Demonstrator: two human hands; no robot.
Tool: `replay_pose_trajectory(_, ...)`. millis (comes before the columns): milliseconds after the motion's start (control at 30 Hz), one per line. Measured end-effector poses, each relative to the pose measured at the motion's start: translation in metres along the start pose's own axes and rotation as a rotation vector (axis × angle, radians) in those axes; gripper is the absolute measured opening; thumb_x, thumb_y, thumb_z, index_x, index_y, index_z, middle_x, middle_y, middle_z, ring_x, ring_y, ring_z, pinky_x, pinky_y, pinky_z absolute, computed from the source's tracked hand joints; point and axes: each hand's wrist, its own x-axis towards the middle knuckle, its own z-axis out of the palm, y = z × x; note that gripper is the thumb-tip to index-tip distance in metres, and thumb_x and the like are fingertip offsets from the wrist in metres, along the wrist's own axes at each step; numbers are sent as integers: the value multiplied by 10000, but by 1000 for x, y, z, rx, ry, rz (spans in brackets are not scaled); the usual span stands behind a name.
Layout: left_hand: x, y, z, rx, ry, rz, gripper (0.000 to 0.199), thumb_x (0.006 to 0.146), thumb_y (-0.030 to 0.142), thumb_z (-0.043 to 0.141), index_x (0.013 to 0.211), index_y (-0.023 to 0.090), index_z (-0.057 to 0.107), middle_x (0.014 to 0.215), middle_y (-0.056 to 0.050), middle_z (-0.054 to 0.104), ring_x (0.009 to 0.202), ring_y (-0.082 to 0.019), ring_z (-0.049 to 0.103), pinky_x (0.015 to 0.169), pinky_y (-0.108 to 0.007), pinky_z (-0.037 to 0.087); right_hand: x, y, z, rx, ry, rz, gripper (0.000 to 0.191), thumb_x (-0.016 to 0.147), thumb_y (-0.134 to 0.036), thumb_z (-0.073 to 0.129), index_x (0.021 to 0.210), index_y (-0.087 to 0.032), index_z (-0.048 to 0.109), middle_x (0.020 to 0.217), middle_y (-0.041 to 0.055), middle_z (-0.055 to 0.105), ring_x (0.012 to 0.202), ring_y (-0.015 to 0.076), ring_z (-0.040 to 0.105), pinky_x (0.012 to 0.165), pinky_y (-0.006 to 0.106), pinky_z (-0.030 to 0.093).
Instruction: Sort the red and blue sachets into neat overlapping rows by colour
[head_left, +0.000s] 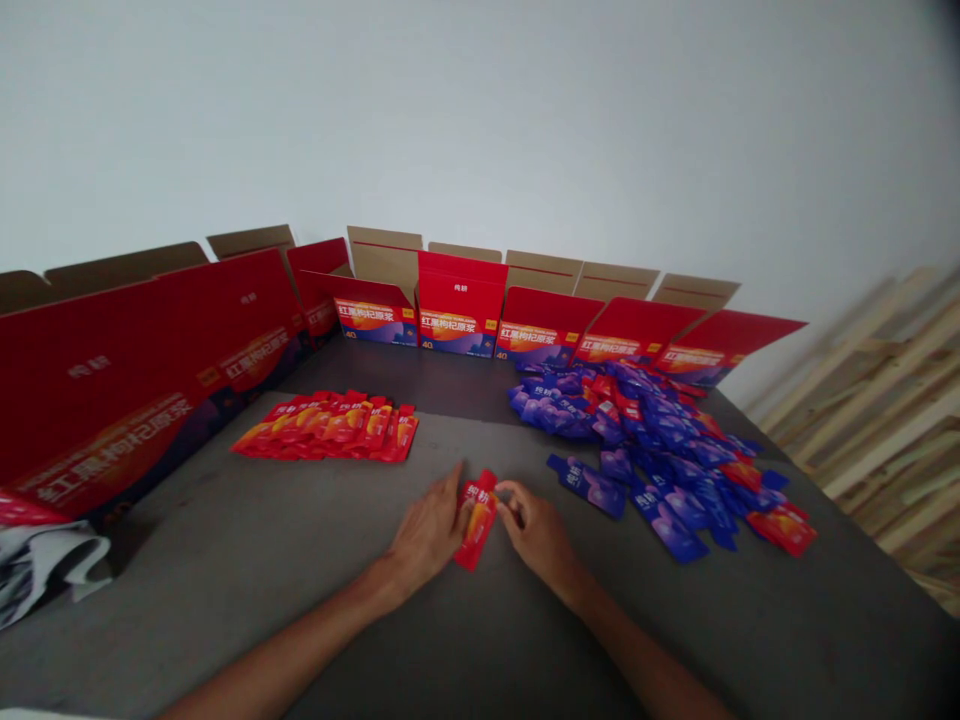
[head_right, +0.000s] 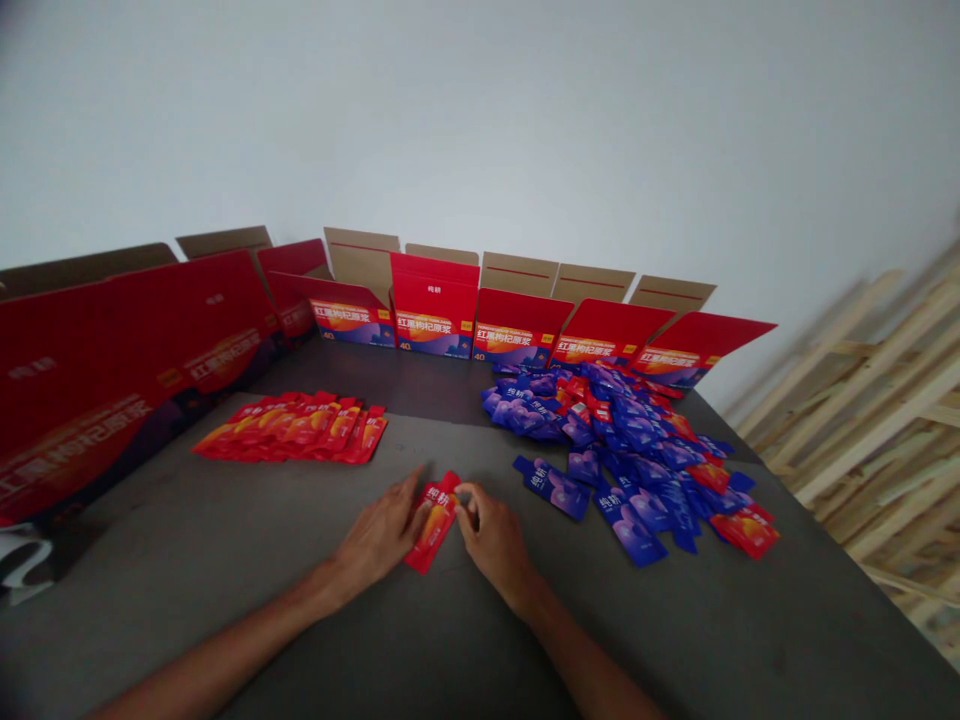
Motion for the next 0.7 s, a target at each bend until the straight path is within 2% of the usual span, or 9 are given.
replay_pose_trajectory(67,-4,4,5,104,34,10,621,1021,450,380,1519,81,367,1326,-213,588,1230,-319,577,1011,-442,477,-1,-1,-2,-60,-36,-28,195,954,-268,534,1057,-249,698,681,-24,602,607,161,585,612,264,416)
replay_pose_trajectory(133,-7,10,9,184,39,19,702,992,531,436,1508,57,392,1271,-210,581,1176,-332,572,1010,-462,474,-1,-3,-4,-65,-40,-35,199,955,-243,510,1013,-240,701,679,-24,608,600,154,580,611,260,403)
replay_pose_trajectory(233,-10,19,11,247,-14,31,808,933,560,536,1513,22,374,1277,-225,562,1178,-357,541,1039,-494,455,0,-2,-4,-30,-2,-28,222,953,-228,479,985,-223,699,663,-28,601,559,140,534,588,255,379)
replay_pose_trajectory(367,-12,28,8,299,-78,18,675,938,406,517,1494,42,400,1333,-205,544,1232,-337,513,1058,-446,461,3,2,-7,15,71,-15,230,948,-243,473,957,-202,699,667,-20,612,541,131,501,569,252,359)
replay_pose_trajectory(467,-12,29,4,330,-77,12,607,935,361,506,1457,54,452,1319,-198,560,1228,-332,520,1057,-436,470,5,7,-9,50,89,-1,229,947,-254,472,946,-202,695,653,-24,598,541,129,498,552,247,342)
replay_pose_trajectory(600,-9,16,-16,322,10,3,582,940,374,521,1428,59,494,1230,-203,589,1161,-335,566,1032,-459,488,5,10,-9,49,68,16,219,938,-249,478,935,-204,691,604,-44,534,517,121,471,526,246,304)
replay_pose_trajectory(700,-1,-7,-49,333,117,-44,574,942,403,530,1424,92,520,1190,-189,594,1143,-327,585,1032,-447,487,4,11,-9,35,44,4,207,924,-236,490,947,-202,693,603,-50,519,513,115,460,530,247,293)
